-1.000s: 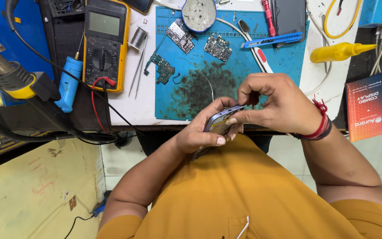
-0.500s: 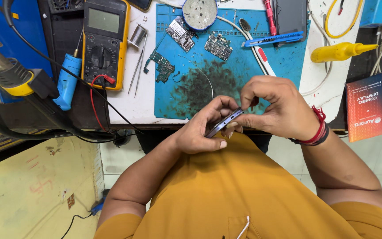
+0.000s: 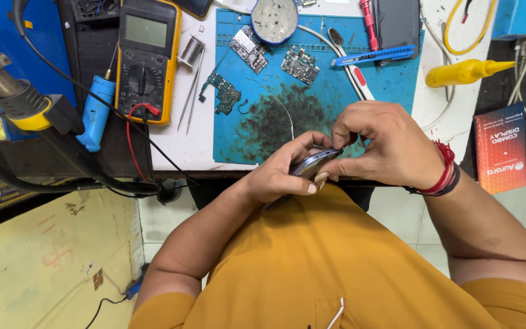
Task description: The person opens the back cover of a smartphone with a blue pry tool, removes the back panel, and uses a red pry tool to lift and detach the battery from the phone body. They then press the battery and reattach the back cover, pressing the phone closed by hand.
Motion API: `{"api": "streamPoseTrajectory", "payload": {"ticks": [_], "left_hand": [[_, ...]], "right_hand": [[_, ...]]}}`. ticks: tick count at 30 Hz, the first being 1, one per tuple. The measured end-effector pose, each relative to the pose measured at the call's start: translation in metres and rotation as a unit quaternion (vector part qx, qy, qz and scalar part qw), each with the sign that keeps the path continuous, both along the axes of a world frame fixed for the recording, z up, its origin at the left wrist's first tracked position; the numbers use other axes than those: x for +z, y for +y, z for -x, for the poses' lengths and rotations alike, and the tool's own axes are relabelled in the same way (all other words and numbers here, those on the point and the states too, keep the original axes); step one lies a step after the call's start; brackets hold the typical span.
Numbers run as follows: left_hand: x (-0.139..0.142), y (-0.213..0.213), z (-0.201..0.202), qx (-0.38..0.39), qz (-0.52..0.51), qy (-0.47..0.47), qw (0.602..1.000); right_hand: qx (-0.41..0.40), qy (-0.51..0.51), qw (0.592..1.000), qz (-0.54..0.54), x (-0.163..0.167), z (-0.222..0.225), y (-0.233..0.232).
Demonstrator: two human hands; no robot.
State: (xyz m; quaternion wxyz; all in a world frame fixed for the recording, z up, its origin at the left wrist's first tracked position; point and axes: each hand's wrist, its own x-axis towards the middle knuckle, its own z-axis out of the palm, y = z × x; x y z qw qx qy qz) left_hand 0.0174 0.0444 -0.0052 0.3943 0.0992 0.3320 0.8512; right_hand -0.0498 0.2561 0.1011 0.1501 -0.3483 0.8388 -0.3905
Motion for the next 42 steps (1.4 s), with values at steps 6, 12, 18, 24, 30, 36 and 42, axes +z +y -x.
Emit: {"api": "streamPoseTrajectory", "payload": {"ticks": [6, 12, 18, 24, 30, 36, 42], "left_hand": [[-0.001, 0.005, 0.002, -0.023, 0.016, -0.021, 0.999], [-0.003, 0.008, 0.004, -0.037, -0.027, -0.031, 0.998], [-0.004, 0.009, 0.003, -0.046, -0.012, -0.027, 0.999], [0.000, 0.012, 0.003, -0.060, 0.035, -0.002, 0.998], [0.002, 0.011, 0.003, -0.076, 0.049, 0.012, 0.996], [-0.003, 0.012, 0.004, -0.080, 0.043, 0.016, 0.996], [-0.008, 0.014, 0.000, -0.074, 0.069, 0.019, 0.995]], "right_hand": [[-0.021, -0.045, 0.998, -0.026, 0.001, 0.000, 0.000], [-0.037, -0.136, 0.990, -0.027, -0.004, -0.001, 0.001], [-0.043, -0.188, 0.981, -0.036, -0.005, -0.002, 0.003], [-0.017, -0.125, 0.991, -0.043, 0.000, -0.002, 0.006], [-0.003, -0.167, 0.986, -0.022, -0.002, -0.003, 0.009], [-0.015, -0.163, 0.986, -0.008, -0.003, -0.008, 0.009], [-0.006, -0.070, 0.997, -0.038, 0.000, -0.011, 0.010]]}}
